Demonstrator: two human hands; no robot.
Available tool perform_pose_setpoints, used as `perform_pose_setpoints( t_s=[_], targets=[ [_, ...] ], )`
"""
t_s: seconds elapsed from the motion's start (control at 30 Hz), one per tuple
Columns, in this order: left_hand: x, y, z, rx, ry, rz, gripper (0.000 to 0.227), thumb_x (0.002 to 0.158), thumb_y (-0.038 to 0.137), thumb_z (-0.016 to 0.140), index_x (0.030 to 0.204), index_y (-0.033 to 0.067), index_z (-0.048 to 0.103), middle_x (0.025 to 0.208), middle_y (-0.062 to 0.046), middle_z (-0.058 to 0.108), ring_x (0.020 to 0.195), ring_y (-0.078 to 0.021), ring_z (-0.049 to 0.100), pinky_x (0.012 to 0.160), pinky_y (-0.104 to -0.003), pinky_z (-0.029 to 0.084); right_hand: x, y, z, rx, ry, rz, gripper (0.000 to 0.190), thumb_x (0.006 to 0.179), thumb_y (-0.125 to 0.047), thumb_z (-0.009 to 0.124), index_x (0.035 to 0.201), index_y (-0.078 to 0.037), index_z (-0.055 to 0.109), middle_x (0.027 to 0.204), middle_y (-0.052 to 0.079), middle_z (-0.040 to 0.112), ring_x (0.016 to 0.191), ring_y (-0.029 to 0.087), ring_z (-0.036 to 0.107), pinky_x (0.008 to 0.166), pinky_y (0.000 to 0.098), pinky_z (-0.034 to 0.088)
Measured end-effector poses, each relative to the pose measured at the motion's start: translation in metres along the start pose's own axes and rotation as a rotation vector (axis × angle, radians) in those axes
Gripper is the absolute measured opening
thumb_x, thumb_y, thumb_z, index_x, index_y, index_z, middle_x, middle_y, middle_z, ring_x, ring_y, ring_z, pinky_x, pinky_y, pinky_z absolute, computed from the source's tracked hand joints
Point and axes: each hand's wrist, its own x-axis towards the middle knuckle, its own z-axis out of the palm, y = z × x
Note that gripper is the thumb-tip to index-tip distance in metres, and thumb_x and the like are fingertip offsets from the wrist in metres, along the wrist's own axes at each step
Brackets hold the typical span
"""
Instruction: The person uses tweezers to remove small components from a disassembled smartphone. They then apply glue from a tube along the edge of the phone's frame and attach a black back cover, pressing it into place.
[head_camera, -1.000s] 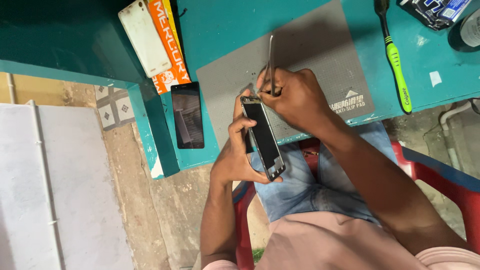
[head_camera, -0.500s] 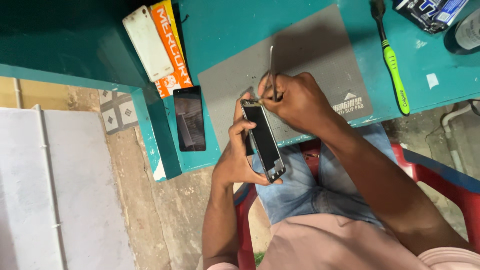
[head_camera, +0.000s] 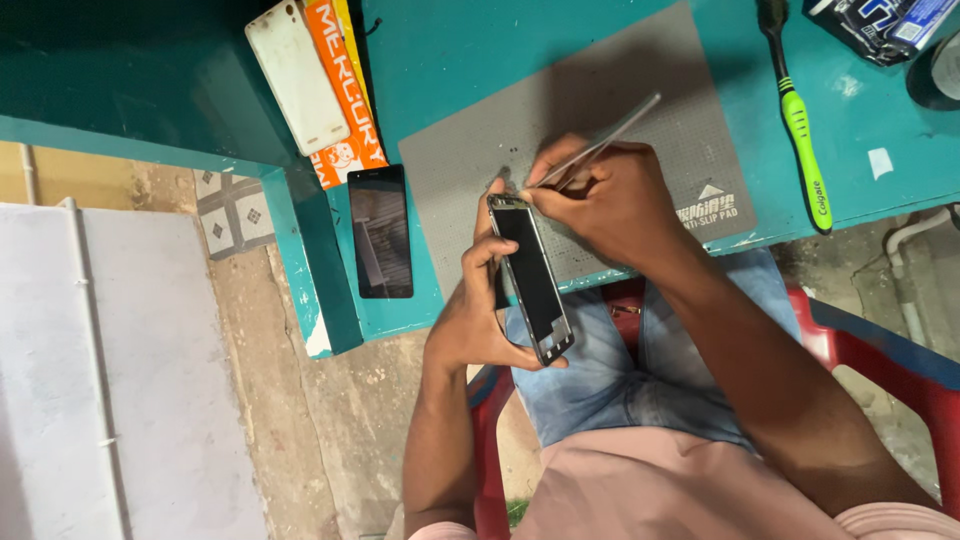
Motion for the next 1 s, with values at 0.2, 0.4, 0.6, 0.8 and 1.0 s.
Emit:
perform_pose_setpoints(
  t_s=[0.2, 0.4, 0.6, 0.8, 1.0],
  targets=[
    [0.000, 0.000, -0.001, 0.016, -0.010, -0.012, 0.130, 0.052, 0.036, 0.106, 0.149, 0.0221, 0.021, 0.170, -0.034, -0.006, 0.161, -0.0445, 0.015, 0.127, -0.045, 0.033, -0.001, -0.002, -0.004, -0.174, 0.018, -0.213, 0.014, 0.092, -0.012, 0.080, 0.101, -0.004, 0.073, 0.093, 0.007, 0.073, 0.079, 0.010, 0.068, 0.067, 0.0251, 0.052],
    [0.003, -0.004, -0.001, -0.006, 0.008, 0.024, 0.131, 0.046, 0.039, 0.105, 0.149, 0.0233, 0.024, 0.169, -0.033, -0.004, 0.162, -0.0446, 0.010, 0.132, -0.049, 0.023, -0.003, -0.008, -0.004, -0.107, 0.021, -0.261, 0.015, 0.096, -0.013, 0.078, 0.106, -0.004, 0.071, 0.093, 0.004, 0.074, 0.080, 0.010, 0.072, 0.068, 0.0242, 0.054],
    [-0.004, -0.010, -0.004, -0.168, 0.081, 0.016, 0.135, 0.050, 0.042, 0.103, 0.157, 0.0248, 0.022, 0.174, -0.027, 0.000, 0.160, -0.0362, 0.012, 0.130, -0.043, 0.021, -0.002, -0.008, -0.004, -0.104, 0.112, -0.267, 0.015, 0.095, -0.005, 0.081, 0.106, -0.002, 0.072, 0.104, 0.009, 0.078, 0.091, 0.014, 0.076, 0.076, 0.0251, 0.060],
    [-0.005, -0.003, -0.005, -0.531, 0.158, -0.037, 0.133, 0.053, 0.049, 0.100, 0.158, 0.0180, 0.024, 0.174, -0.019, 0.011, 0.158, -0.0307, 0.023, 0.131, -0.041, 0.024, -0.006, -0.013, -0.006, -0.169, 0.161, -0.443, 0.018, 0.098, 0.003, 0.078, 0.114, -0.002, 0.071, 0.121, 0.012, 0.075, 0.110, 0.023, 0.077, 0.093, 0.0303, 0.062],
    [0.013, 0.009, -0.005, -1.315, 0.527, -0.625, 0.085, 0.087, 0.029, 0.085, 0.156, 0.0108, 0.039, 0.160, -0.018, 0.042, 0.140, -0.0268, 0.046, 0.115, -0.039, 0.041, -0.019, -0.029, -0.023, -0.628, 0.104, -0.357, 0.053, 0.082, 0.021, 0.061, 0.134, 0.008, 0.062, 0.143, 0.026, 0.060, 0.129, 0.042, 0.061, 0.106, 0.0441, 0.052]
  ],
)
